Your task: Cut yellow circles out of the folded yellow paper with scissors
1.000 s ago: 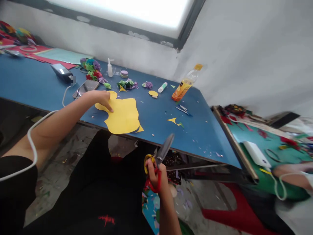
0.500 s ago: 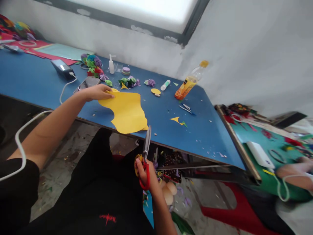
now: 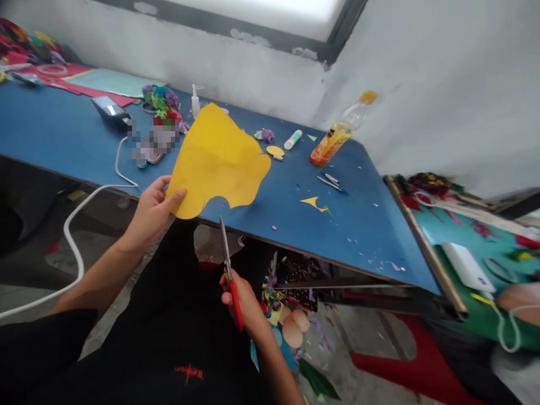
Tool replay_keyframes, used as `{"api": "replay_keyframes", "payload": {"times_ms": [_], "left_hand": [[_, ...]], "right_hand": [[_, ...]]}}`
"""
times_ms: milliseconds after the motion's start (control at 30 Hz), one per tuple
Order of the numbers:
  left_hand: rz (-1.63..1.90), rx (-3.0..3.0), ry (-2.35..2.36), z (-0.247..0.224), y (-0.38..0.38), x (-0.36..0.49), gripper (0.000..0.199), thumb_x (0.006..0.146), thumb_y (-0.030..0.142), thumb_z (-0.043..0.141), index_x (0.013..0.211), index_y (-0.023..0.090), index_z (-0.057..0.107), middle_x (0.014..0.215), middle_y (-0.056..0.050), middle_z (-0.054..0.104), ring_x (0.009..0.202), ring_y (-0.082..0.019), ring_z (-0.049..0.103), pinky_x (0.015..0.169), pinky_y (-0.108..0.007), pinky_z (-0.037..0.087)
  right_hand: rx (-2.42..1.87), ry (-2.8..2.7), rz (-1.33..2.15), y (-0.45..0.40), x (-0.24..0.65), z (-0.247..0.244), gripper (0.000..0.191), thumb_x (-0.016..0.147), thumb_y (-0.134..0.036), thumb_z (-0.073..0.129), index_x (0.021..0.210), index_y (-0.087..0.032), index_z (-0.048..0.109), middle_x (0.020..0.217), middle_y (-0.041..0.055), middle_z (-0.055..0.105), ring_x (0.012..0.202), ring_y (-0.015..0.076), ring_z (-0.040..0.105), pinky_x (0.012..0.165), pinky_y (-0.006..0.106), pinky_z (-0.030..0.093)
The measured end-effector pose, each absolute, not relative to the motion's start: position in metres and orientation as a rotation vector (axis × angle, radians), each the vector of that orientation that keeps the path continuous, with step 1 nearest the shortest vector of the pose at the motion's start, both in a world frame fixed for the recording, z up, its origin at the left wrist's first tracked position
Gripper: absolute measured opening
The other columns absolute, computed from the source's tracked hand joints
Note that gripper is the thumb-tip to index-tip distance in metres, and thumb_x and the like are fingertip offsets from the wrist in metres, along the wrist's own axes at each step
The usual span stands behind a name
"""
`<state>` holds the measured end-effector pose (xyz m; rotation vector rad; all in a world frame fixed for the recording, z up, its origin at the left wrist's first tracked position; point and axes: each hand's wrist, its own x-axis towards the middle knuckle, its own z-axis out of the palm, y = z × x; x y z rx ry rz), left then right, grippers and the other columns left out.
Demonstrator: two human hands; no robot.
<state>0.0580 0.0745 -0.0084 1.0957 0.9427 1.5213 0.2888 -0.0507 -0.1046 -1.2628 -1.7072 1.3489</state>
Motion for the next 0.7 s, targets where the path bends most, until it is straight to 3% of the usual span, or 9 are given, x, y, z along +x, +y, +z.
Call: {"api": "replay_keyframes", "payload": {"times_ms": [167,400,567,633,700], "left_hand": [[1.566,0.977,0.979,-0.025,0.045,0.070,0.038,0.074,0.038,0.078,0.100,0.018,0.058,0.077,-0.002,0.074,0.062,-0.015,0.071,0.060,-0.026,0.060],[1.538,0.951,0.927,-0.052,0.032,0.072,0.049,0.072,0.034,0.081,0.111,0.018,0.056,0.104,-0.009,0.074,0.087,-0.021,0.074,0.076,-0.031,0.062],[1.734,0.889,0.840,-0.081,0.011,0.089,0.063,0.068,0.032,0.084,0.121,0.023,0.052,0.125,-0.010,0.065,0.111,-0.022,0.066,0.090,-0.030,0.057],[1.741,0.870,0.847,-0.091,-0.001,0.102,0.069,0.065,0.036,0.085,0.123,0.025,0.050,0.124,-0.010,0.064,0.108,-0.022,0.067,0.086,-0.031,0.058],[1.599,0.886,0.860,-0.097,-0.012,0.115,0.067,0.065,0.041,0.085,0.120,0.024,0.051,0.113,-0.011,0.067,0.092,-0.021,0.070,0.075,-0.031,0.059]], "right_hand": [[-1.222,-1.826,1.393,-0.056,0.282,-0.090,0.093,0.064,-0.100,0.022,0.098,-0.020,0.055,0.084,0.0039,0.054,0.072,0.0196,0.047,0.069,0.032,0.043],[-1.199,-1.773,1.573,-0.056,0.290,-0.095,0.092,0.060,-0.102,0.025,0.093,-0.021,0.053,0.080,0.0025,0.049,0.067,0.0175,0.043,0.056,0.027,0.039],[-1.209,-1.756,1.592,-0.054,0.300,-0.101,0.094,0.057,-0.103,0.026,0.090,-0.020,0.052,0.073,0.0005,0.045,0.061,0.0153,0.040,0.050,0.025,0.036],[-1.216,-1.761,1.586,-0.053,0.302,-0.100,0.094,0.058,-0.103,0.025,0.091,-0.020,0.054,0.072,0.0008,0.045,0.060,0.0154,0.040,0.049,0.025,0.036],[-1.238,-1.745,1.586,-0.054,0.305,-0.098,0.094,0.059,-0.102,0.026,0.092,-0.019,0.055,0.072,0.0016,0.046,0.060,0.0162,0.041,0.049,0.026,0.037]]}}
